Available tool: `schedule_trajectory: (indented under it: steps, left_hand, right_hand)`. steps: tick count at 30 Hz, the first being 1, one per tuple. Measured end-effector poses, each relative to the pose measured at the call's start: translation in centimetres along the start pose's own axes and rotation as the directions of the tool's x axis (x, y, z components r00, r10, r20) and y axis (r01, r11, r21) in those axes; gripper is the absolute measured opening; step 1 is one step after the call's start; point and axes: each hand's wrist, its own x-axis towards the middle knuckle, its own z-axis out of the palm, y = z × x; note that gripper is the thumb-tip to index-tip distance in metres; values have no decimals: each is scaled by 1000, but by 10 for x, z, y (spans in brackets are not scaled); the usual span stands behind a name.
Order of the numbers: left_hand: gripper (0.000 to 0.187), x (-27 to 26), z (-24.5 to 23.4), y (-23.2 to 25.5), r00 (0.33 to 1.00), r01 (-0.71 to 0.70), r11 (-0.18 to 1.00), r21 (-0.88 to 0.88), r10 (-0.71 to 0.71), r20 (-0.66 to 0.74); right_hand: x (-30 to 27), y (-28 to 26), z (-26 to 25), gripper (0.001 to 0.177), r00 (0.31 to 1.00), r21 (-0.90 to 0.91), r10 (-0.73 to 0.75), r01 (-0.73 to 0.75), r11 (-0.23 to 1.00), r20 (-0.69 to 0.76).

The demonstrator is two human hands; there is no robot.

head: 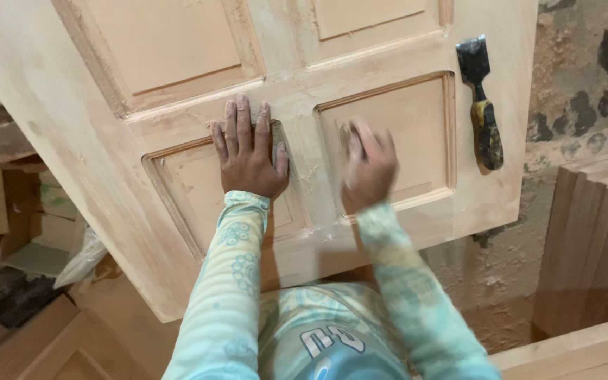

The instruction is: The person sands a wooden door with a sanding block and uses a scraper to remove excess material from the grooves. They alternate between sanding flat surfaces and scraping recessed areas, moving across different panels of the door.

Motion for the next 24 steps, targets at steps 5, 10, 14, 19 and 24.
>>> schedule_trajectory:
  steps: [5, 10, 14, 19, 24]
  left_hand:
    - [65, 0, 1, 1, 1000, 7, 1000, -13, -7, -12]
    - [63, 1, 1, 0, 1000, -8, 1000, 2, 8, -9]
    - [64, -3, 1, 1, 1000, 5, 1000, -8, -5, 6]
    - [64, 2, 0, -1, 1000, 5, 1000, -1, -5, 6]
    - [62, 1, 0, 0, 1000, -8, 1000, 4, 8, -17]
  right_hand:
    - [19, -22, 48, 28, 995, -39, -77, 75, 996, -68]
    - [18, -18, 42, 12, 992, 39, -126, 126, 991, 12]
    - [20, -14, 31, 6, 998, 21, -44, 45, 999, -50]
    - [35, -20, 32, 7, 982, -5, -163, 164, 986, 92]
    - [34, -18, 22, 8, 975, 52, -162, 155, 986, 153]
